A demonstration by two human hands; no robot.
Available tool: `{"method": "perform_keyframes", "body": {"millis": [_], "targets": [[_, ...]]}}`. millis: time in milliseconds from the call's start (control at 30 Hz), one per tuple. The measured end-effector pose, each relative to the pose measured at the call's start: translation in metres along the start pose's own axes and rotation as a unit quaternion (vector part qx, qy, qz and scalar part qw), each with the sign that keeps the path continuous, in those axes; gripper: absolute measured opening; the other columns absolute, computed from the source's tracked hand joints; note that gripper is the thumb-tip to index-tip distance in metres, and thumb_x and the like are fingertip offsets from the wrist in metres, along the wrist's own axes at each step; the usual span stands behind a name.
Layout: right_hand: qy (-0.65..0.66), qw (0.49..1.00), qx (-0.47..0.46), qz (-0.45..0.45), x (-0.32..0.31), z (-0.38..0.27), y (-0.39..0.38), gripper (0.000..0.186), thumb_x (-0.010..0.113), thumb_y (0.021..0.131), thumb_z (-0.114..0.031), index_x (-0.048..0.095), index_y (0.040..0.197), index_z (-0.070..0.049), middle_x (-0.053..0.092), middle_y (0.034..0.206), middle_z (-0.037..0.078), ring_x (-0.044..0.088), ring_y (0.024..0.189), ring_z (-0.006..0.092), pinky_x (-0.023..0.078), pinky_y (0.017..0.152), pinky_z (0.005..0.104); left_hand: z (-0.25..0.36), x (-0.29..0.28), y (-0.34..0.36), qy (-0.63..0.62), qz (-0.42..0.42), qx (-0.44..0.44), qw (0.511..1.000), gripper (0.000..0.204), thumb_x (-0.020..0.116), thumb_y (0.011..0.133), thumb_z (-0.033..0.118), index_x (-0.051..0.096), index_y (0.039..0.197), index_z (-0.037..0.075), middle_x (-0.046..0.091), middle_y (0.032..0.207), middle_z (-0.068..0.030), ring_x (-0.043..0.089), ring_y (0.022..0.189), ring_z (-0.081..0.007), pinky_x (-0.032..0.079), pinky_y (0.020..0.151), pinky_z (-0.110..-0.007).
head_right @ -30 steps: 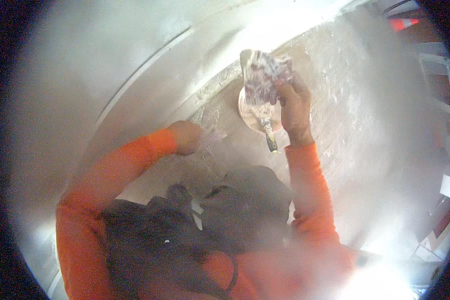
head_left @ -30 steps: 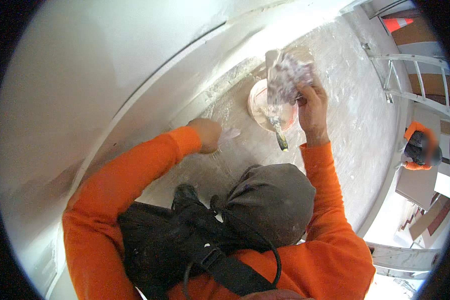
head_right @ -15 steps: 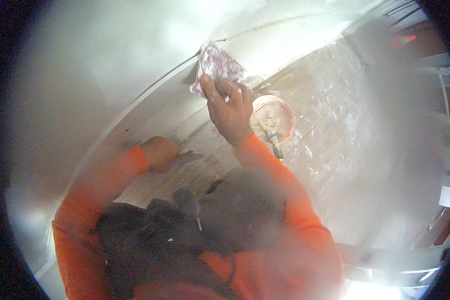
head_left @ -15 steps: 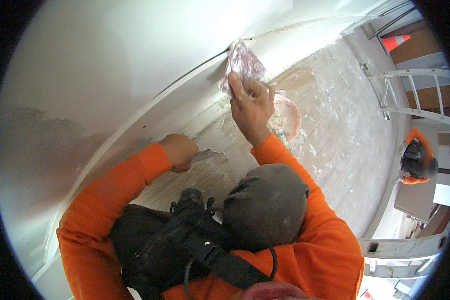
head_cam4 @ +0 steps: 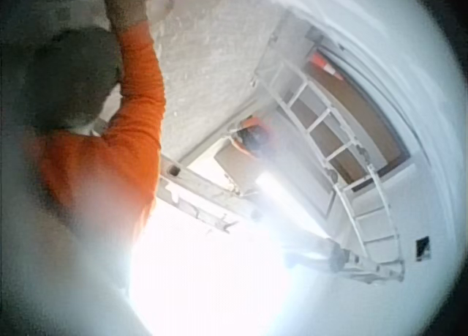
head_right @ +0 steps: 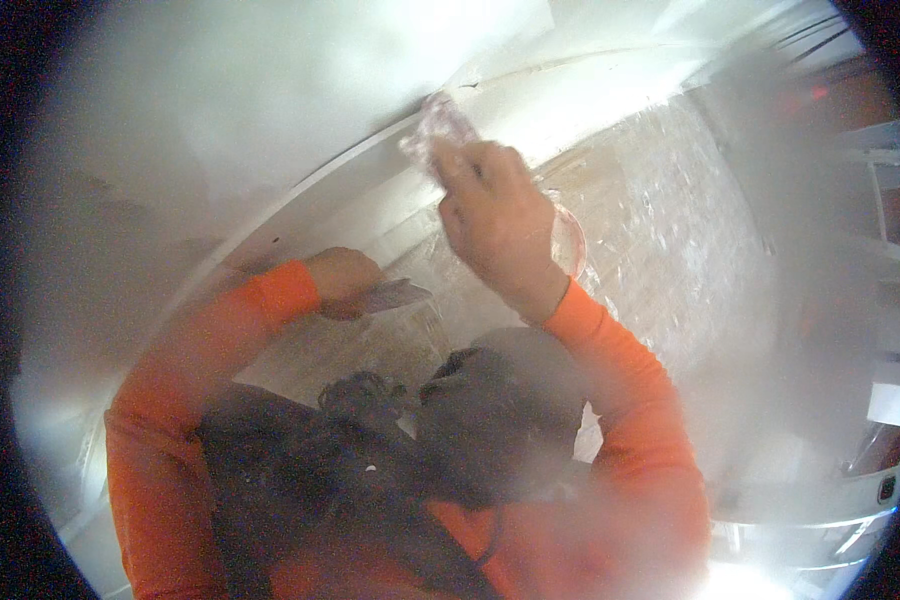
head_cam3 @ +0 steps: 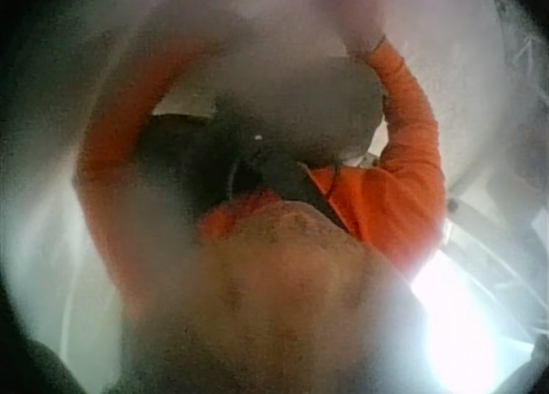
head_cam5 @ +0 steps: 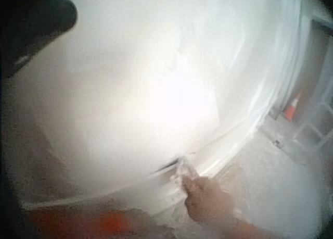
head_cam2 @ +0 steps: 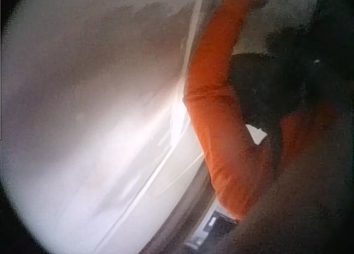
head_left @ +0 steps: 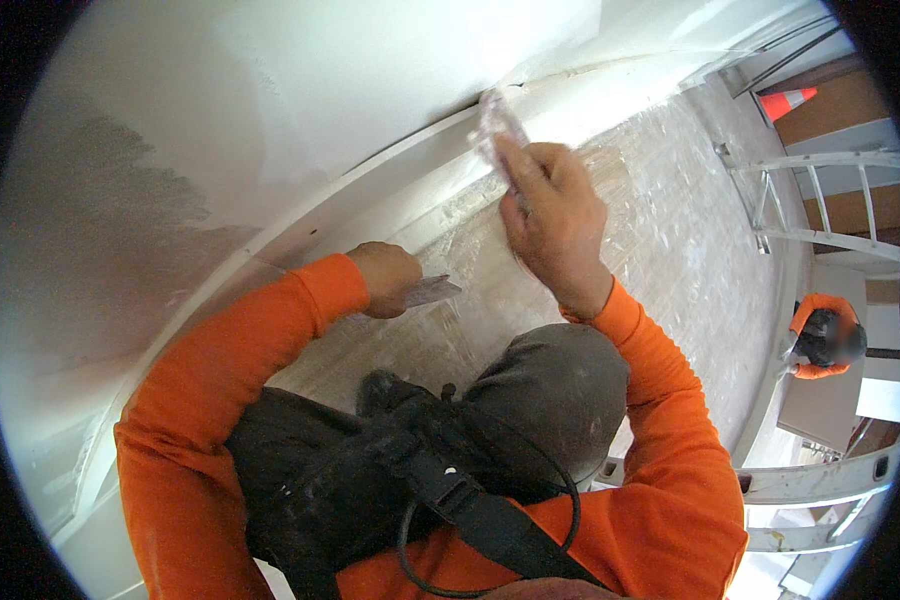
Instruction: The person mixes a white powder with water in a small bucket using a trowel. They then apply the resulting plaster mixture to a wall using a trowel, smoothing the surface in a construction setting.
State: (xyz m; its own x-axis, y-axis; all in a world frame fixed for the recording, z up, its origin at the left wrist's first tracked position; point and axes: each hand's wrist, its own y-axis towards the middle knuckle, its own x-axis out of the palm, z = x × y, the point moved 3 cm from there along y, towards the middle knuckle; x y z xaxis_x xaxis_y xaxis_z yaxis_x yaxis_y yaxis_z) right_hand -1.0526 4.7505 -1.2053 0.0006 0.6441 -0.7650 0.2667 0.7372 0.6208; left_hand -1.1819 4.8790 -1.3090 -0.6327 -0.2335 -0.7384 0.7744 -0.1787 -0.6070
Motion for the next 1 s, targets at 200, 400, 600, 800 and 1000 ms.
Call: {"method": "perform_keyframes", "body": {"millis": [200,400,600,800,1000], "targets": [[-0.006,0.999,-0.054,0.009,-0.031,0.0,0.011,0.05,0.068,0.072,-0.004,0.066,0.12,-0.015,0.061,0.099,0.008,0.062,0.087,0.0249,0.053,0.068,0.0361,-0.005,0.006,-0.003,0.003,-0.009,-0.02,1.0,0.021,0.063,0.076,0.012,0.073,0.09,0.0,0.071,0.089,-0.0224,0.07,0.086,-0.0379,0.056,0.078,-0.048],[-0.112,0.993,-0.017,0.037,-0.022,0.027,0.025,0.05,0.066,0.073,0.002,0.069,0.119,-0.014,0.062,0.094,0.007,0.064,0.081,0.0219,0.054,0.065,0.0326,-0.001,0.001,0.006,0.01,0.033,-0.005,0.999,0.02,0.066,0.074,0.014,0.073,0.089,0.002,0.071,0.085,-0.0207,0.07,0.083,-0.0392,0.055,0.076,-0.049],[-0.065,0.996,-0.036,-0.058,-0.018,-0.013,0.01,0.042,0.065,0.074,-0.006,0.066,0.115,-0.016,0.059,0.103,0.005,0.061,0.095,0.0245,0.056,0.07,0.0374,-0.008,0.012,0.005,0.007,0.032,-0.014,0.999,0.024,0.069,0.08,0.024,0.073,0.087,0.002,0.07,0.084,-0.0219,0.07,0.082,-0.0391,0.055,0.076,-0.048],[-0.136,0.991,-0.014,0.008,-0.036,0.036,0.037,0.038,0.065,0.075,-0.005,0.067,0.111,-0.015,0.058,0.093,0.006,0.061,0.085,0.0264,0.053,0.067,0.0393,0.001,-0.004,0.002,-0.012,0.013,-0.039,0.999,0.023,0.063,0.076,0.012,0.073,0.091,-0.001,0.071,0.093,-0.0228,0.071,0.087,-0.0371,0.056,0.078,-0.046],[-0.053,0.994,-0.043,-0.081,-0.019,-0.016,0.034,0.041,0.067,0.075,-0.005,0.064,0.115,-0.012,0.058,0.095,0.009,0.062,0.084,0.0285,0.053,0.068,0.0396,-0.002,-0.001,-0.003,-0.001,0.034,-0.017,0.999,0.023,0.064,0.077,0.015,0.073,0.09,-0.001,0.071,0.091,-0.0227,0.071,0.086,-0.0373,0.056,0.078,-0.047]]}}
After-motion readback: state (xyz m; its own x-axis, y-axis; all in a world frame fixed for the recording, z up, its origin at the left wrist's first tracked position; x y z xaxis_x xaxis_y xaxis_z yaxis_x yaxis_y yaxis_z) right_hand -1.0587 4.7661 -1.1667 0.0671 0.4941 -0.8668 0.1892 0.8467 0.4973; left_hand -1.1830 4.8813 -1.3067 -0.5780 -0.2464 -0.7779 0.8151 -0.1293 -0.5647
